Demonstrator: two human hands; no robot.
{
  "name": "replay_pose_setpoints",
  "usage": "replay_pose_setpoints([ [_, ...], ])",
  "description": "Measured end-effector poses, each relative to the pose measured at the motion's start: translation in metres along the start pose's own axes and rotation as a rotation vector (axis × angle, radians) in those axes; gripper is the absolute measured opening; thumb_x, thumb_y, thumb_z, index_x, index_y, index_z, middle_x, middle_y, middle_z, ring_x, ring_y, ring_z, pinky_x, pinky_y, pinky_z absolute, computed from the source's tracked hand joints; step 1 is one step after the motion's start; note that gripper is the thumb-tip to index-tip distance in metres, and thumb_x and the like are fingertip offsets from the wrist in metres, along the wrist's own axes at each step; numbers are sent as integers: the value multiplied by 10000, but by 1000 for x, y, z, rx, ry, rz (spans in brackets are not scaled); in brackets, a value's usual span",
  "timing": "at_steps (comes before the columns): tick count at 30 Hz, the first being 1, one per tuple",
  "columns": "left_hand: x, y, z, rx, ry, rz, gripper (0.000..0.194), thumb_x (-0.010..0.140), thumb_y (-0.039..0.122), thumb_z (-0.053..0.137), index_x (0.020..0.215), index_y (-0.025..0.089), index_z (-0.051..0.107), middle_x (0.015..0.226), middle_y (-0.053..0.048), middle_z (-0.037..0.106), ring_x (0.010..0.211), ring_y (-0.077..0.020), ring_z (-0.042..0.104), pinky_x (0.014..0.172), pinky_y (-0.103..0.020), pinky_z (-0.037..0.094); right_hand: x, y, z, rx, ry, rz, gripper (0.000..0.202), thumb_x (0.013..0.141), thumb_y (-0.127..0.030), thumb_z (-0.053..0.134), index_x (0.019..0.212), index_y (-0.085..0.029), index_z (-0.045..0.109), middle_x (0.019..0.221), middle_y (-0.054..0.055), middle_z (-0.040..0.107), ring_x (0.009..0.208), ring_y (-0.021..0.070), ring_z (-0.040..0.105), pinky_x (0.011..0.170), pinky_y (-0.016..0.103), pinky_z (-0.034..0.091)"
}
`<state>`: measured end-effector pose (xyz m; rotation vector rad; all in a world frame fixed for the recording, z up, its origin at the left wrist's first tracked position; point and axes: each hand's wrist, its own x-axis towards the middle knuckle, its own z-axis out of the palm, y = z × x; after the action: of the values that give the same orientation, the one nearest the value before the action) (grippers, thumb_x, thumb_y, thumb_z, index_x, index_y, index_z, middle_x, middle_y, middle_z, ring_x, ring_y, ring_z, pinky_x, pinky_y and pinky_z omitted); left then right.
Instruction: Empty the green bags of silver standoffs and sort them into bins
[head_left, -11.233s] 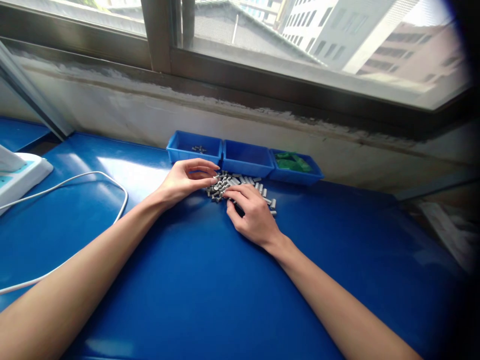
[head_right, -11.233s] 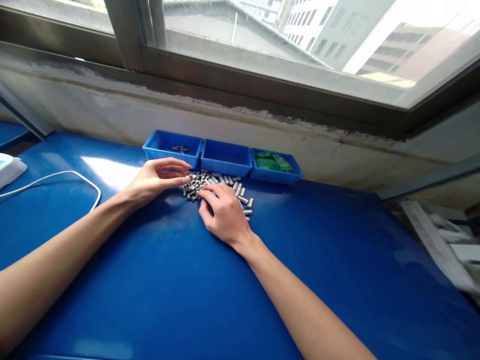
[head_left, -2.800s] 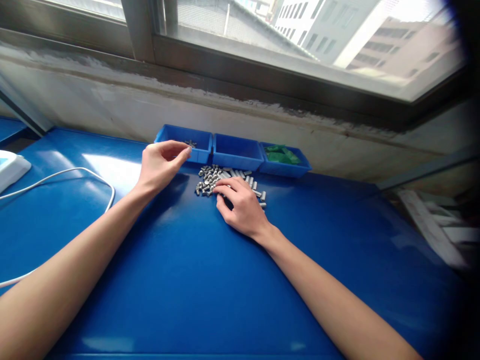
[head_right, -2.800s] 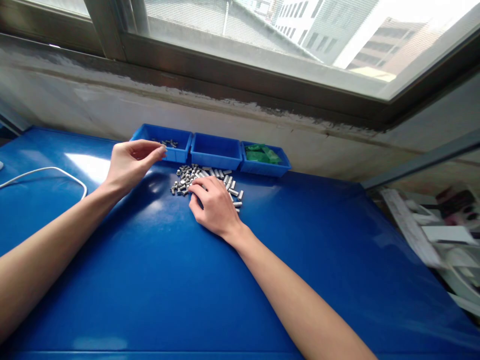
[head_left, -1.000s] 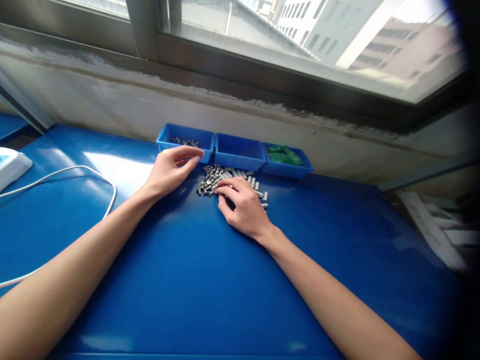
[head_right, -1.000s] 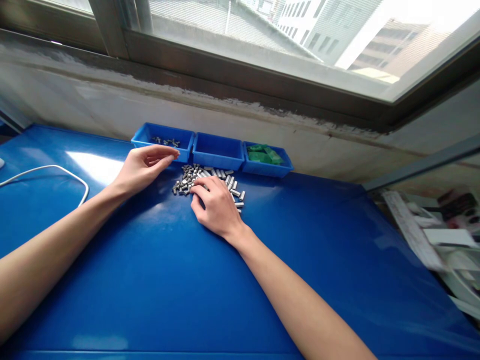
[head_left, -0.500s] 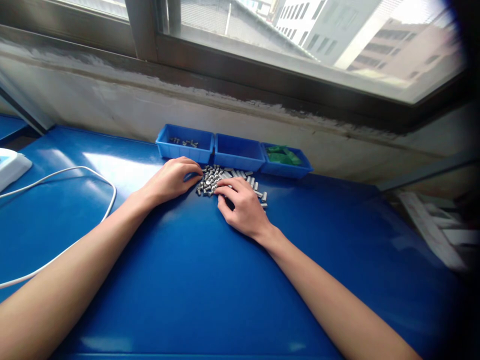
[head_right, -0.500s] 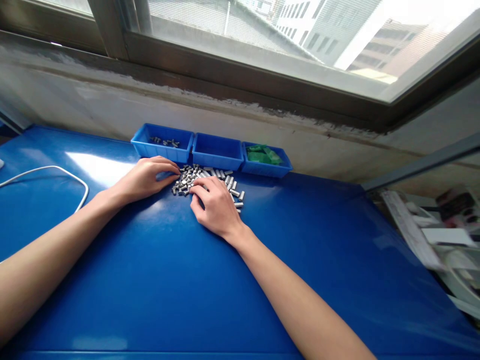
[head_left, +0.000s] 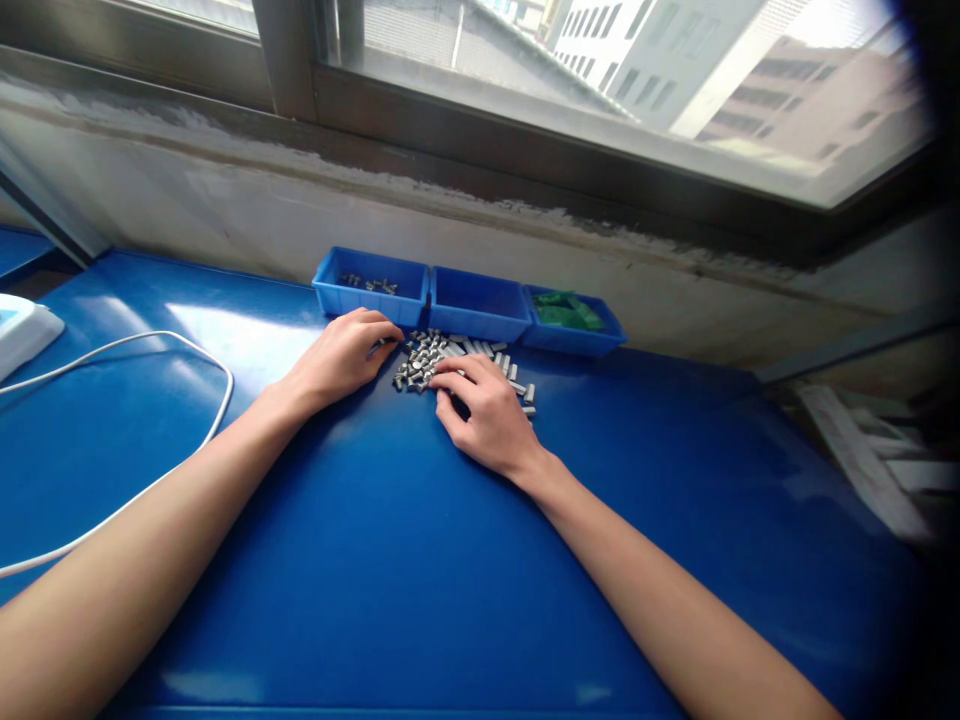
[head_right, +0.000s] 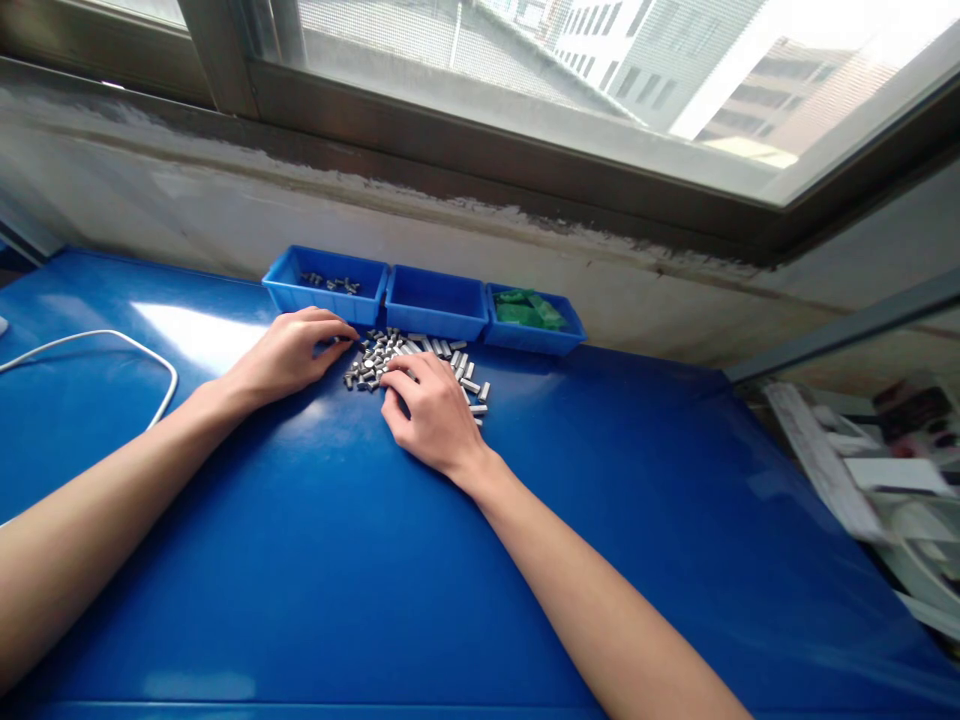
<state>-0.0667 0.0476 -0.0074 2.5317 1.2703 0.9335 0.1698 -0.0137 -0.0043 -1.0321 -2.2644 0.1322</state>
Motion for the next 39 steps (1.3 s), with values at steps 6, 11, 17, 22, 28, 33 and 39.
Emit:
replay_pose_setpoints([
  [6,0,6,-2,-159,88,-112,257,893,327,629,1001,171,801,1026,-114,761,865,-243,708,858,-368,553,-1,1,1,2,-3,3,192,915,-137,570,1001,-211,725,1142,98,702,1114,267,624,1009,462,513],
  [11,3,17,1,-660,203,-381,323,799,414,789,991,155,795,999,-110,782,913,-251,731,886,-368,573,-1,0,1,-6,5,-8,182,916,-134,567,991,-190,724,1130,108,708,1105,267,628,1002,454,512],
  [17,6,23,3,-1158,190,-579,454,681,405,903,1048,171,772,1054,-116,773,979,-248,731,922,-389,574,0,0,1,-7,-1,-10,197,915,-130,566,1008,-213,719,1136,94,712,1105,271,628,999,477,516],
  [22,7,23,5,-1350,135,-648,374,694,271,901,1031,174,770,1011,-100,770,999,-205,728,966,-360,560,0,0,0,-7,2,-8,187,921,-137,562,998,-207,718,1137,101,709,1102,271,628,996,472,521],
  [28,11,22,4,-1313,244,-604,325,716,270,862,1002,154,759,1033,-110,769,1076,-236,721,1029,-397,542,-1,1,1,6,-5,3,195,915,-136,574,1016,-223,717,1155,97,703,1111,271,627,999,480,522],
  [33,20,19,-2,-1160,528,-435,285,737,278,809,996,173,756,1119,-83,763,1157,-242,689,1101,-425,500,-2,1,1,-2,-2,2,184,921,-139,568,1008,-209,715,1151,103,703,1119,270,623,998,473,518],
  [39,19,19,-6,-910,439,-336,291,822,317,721,1079,188,768,1200,-76,752,1203,-256,665,1125,-436,471,-1,0,0,-5,1,2,188,918,-136,571,1004,-219,716,1146,98,706,1103,267,627,991,474,523],
])
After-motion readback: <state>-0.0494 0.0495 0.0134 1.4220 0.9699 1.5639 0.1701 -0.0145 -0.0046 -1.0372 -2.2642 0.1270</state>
